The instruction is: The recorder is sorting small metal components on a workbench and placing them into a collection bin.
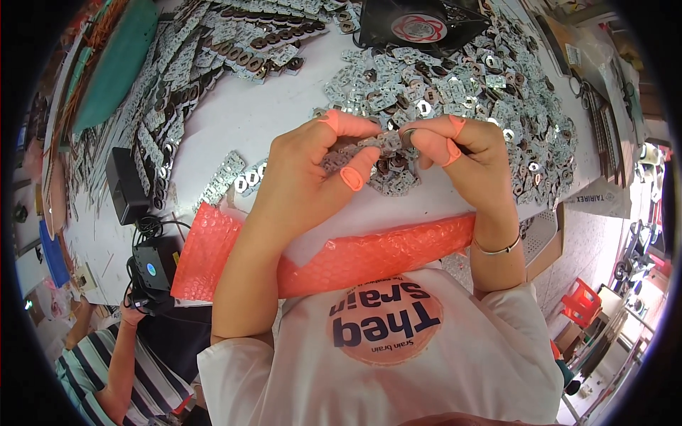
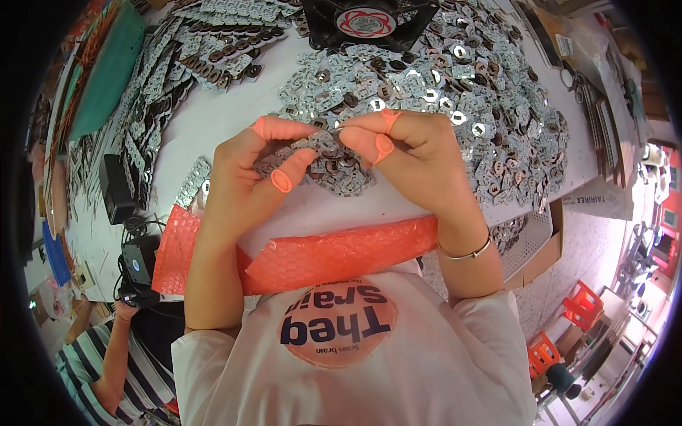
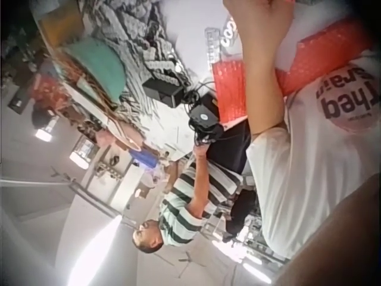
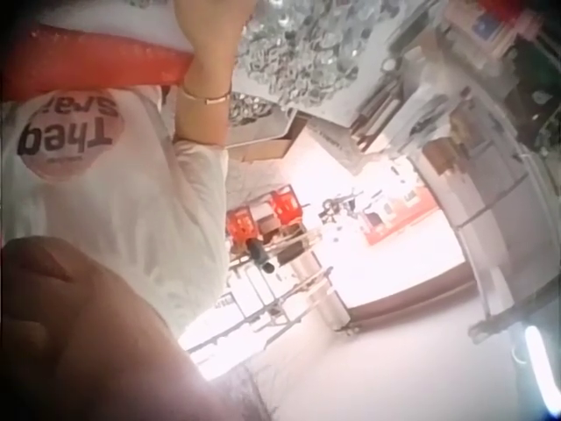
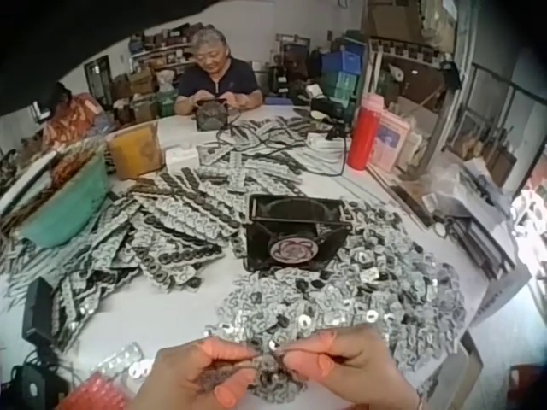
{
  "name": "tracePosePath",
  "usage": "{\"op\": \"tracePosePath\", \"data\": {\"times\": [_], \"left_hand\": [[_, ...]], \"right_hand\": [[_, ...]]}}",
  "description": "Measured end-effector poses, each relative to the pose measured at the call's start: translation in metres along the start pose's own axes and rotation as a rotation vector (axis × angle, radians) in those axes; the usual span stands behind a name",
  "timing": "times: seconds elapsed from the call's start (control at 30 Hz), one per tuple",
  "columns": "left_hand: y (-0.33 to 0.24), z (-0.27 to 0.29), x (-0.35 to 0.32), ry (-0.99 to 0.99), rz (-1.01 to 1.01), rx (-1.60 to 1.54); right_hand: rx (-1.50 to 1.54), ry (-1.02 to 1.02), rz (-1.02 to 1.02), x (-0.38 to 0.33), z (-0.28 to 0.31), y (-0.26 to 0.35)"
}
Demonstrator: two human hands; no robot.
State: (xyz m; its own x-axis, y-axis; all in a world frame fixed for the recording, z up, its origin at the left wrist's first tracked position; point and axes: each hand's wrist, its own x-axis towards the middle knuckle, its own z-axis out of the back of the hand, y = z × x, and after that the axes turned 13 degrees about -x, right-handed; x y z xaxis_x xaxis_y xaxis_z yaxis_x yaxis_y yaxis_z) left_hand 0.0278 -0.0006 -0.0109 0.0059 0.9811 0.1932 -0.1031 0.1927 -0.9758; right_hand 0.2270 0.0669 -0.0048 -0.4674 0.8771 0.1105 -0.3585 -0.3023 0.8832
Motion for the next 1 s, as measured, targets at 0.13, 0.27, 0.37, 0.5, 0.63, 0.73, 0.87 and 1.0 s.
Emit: {"op": "tracePosePath", "data": {"times": [0.13, 0.27, 0.37, 0.5, 0.63, 0.73, 0.87, 1.0], "left_hand": [[0.000, 0.003, -0.003, 0.033, 0.163, -0.240], [-0.005, 0.004, -0.002, 0.042, 0.228, -0.279], [-0.007, 0.006, -0.002, 0.061, 0.347, -0.293], [-0.010, 0.007, -0.001, 0.109, 0.428, -0.602], [-0.013, 0.004, 0.000, 0.092, 0.265, -0.670], [-0.003, -0.009, -0.003, -0.059, 0.012, -0.323], [-0.007, -0.010, -0.001, -0.059, -0.136, -0.065], [-0.005, -0.010, -0.002, -0.064, -0.231, 0.139]], "right_hand": [[0.094, 0.101, -0.031, -0.001, 0.000, 0.000], [0.045, 0.190, 0.004, -0.001, 0.002, -0.004], [0.011, 0.239, 0.107, 0.001, 0.001, -0.003], [0.126, 0.314, -0.010, -0.005, 0.000, 0.008], [0.601, 0.311, -0.267, -0.004, 0.001, 0.006], [0.403, 0.166, -0.176, -0.005, -0.006, 0.010], [0.175, 0.084, -0.096, -0.006, -0.011, 0.007], [0.083, 0.075, -0.044, -0.007, -0.014, 0.001]]}}
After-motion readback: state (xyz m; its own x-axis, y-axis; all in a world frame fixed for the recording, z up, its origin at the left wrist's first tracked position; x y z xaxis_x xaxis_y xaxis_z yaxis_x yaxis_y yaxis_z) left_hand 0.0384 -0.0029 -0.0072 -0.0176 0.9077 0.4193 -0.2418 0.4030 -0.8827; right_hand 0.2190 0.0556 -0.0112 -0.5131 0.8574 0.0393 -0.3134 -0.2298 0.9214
